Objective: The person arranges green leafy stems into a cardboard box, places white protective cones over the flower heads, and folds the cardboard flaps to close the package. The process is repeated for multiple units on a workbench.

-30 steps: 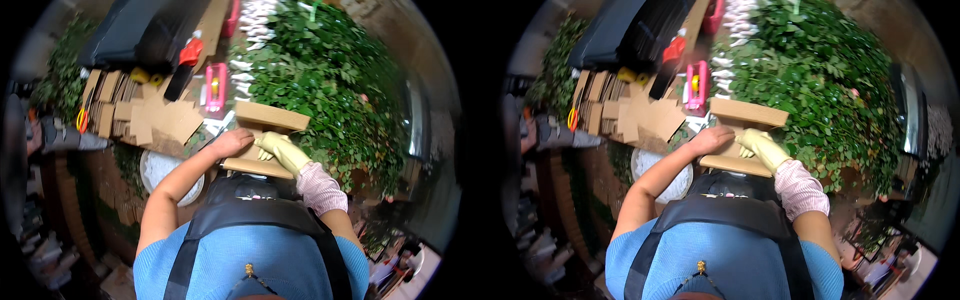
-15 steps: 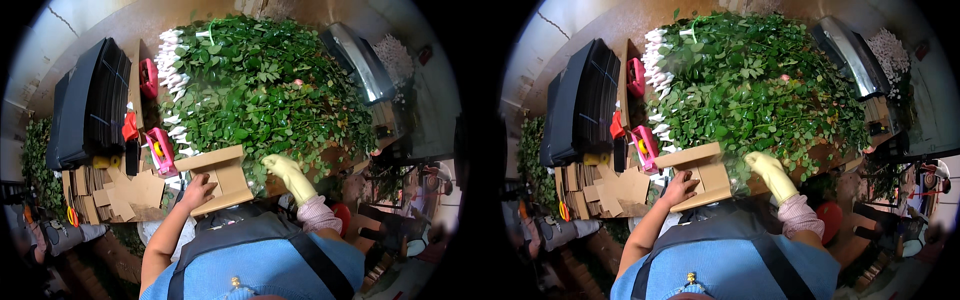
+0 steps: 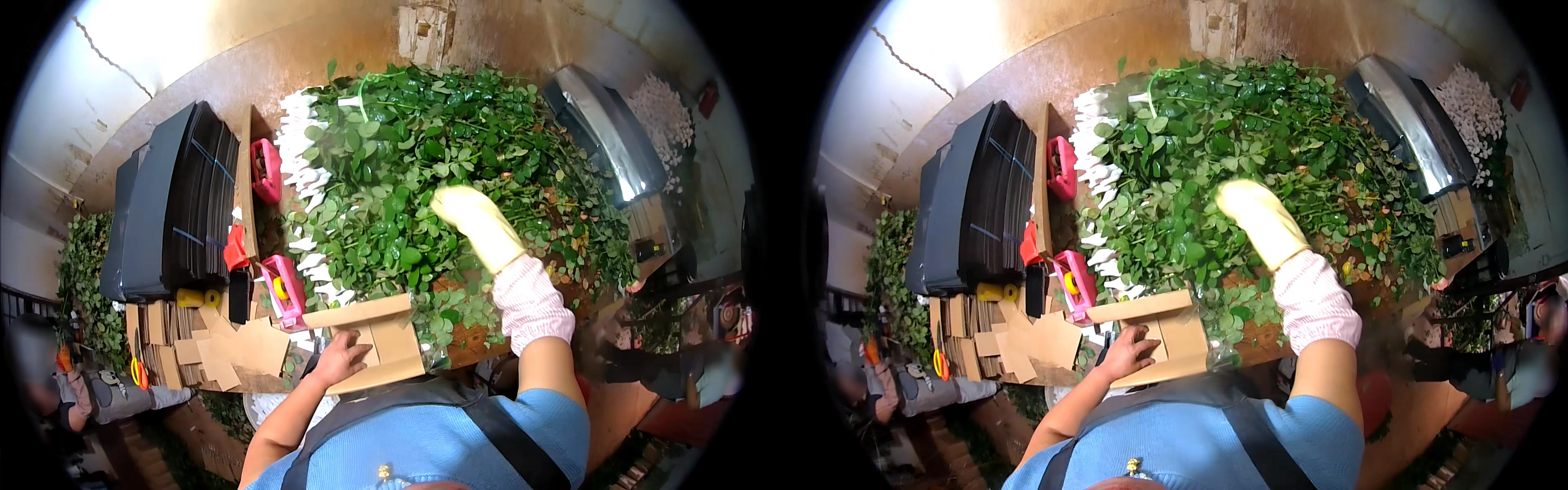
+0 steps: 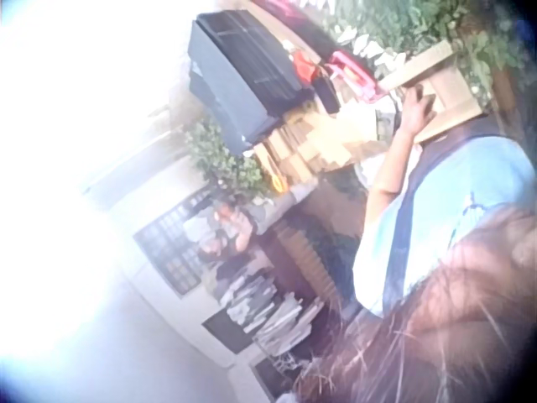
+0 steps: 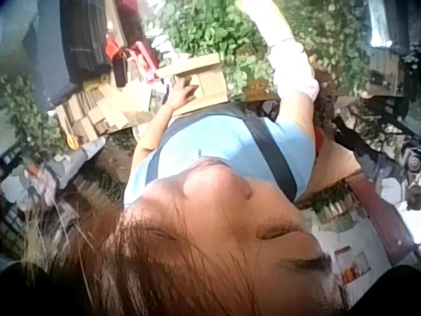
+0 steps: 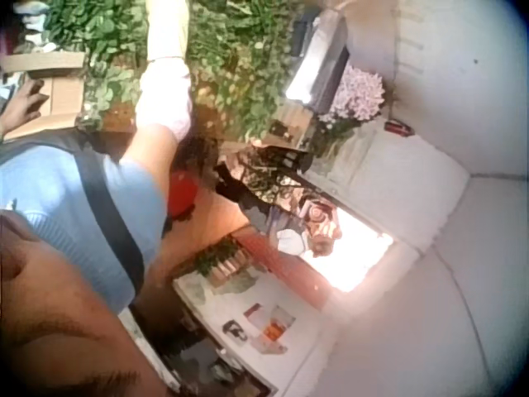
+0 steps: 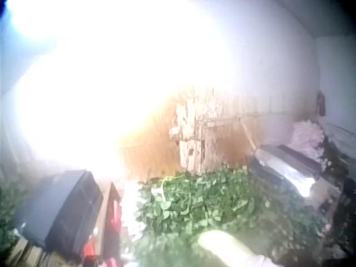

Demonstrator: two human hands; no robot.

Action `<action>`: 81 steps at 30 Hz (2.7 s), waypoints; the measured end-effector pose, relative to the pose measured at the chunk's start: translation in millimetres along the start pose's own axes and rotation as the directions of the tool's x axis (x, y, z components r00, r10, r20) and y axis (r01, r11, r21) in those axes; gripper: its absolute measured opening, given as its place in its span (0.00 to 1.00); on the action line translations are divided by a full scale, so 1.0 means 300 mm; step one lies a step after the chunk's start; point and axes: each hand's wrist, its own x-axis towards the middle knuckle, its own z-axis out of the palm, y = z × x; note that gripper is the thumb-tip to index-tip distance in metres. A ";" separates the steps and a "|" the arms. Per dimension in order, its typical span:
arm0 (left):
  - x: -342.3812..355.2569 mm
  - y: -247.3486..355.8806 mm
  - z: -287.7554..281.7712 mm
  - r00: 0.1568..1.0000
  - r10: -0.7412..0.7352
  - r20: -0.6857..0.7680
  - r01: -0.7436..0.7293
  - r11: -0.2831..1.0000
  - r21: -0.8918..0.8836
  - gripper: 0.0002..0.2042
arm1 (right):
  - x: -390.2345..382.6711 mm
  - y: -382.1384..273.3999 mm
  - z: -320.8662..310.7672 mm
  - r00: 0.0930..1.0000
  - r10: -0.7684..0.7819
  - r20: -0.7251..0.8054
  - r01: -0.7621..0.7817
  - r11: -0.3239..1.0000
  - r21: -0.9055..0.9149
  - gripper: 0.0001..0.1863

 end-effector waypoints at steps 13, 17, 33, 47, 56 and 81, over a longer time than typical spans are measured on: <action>0.002 0.028 0.002 0.996 -0.091 0.014 0.091 0.995 -0.033 0.25 | 0.196 -0.007 -0.120 0.888 0.228 -0.399 0.079 0.779 0.622 0.23; 0.023 0.024 -0.004 0.999 -0.030 -0.022 0.029 0.999 -0.025 0.25 | 0.142 0.219 -0.084 0.373 -0.304 -0.877 0.566 0.823 -0.045 0.16; -0.015 -0.098 0.111 0.993 -0.095 -0.066 0.068 0.940 -0.336 0.48 | -0.618 -0.103 0.344 0.687 -0.688 -0.237 0.636 0.726 -0.263 0.15; 0.016 -0.001 0.000 0.999 0.017 -0.032 -0.022 0.984 -0.175 0.16 | -0.166 0.217 0.625 0.978 -0.100 0.184 -0.024 0.820 0.572 0.20; 0.032 0.000 -0.014 0.997 0.001 0.083 0.008 0.995 -0.103 0.14 | 0.196 0.015 0.171 0.954 0.094 -0.284 0.015 0.933 0.360 0.25; -0.014 -0.040 0.030 0.994 -0.020 -0.112 -0.003 0.980 -0.200 0.29 | -0.300 0.254 0.581 0.949 -0.256 0.185 0.297 0.922 -0.248 0.26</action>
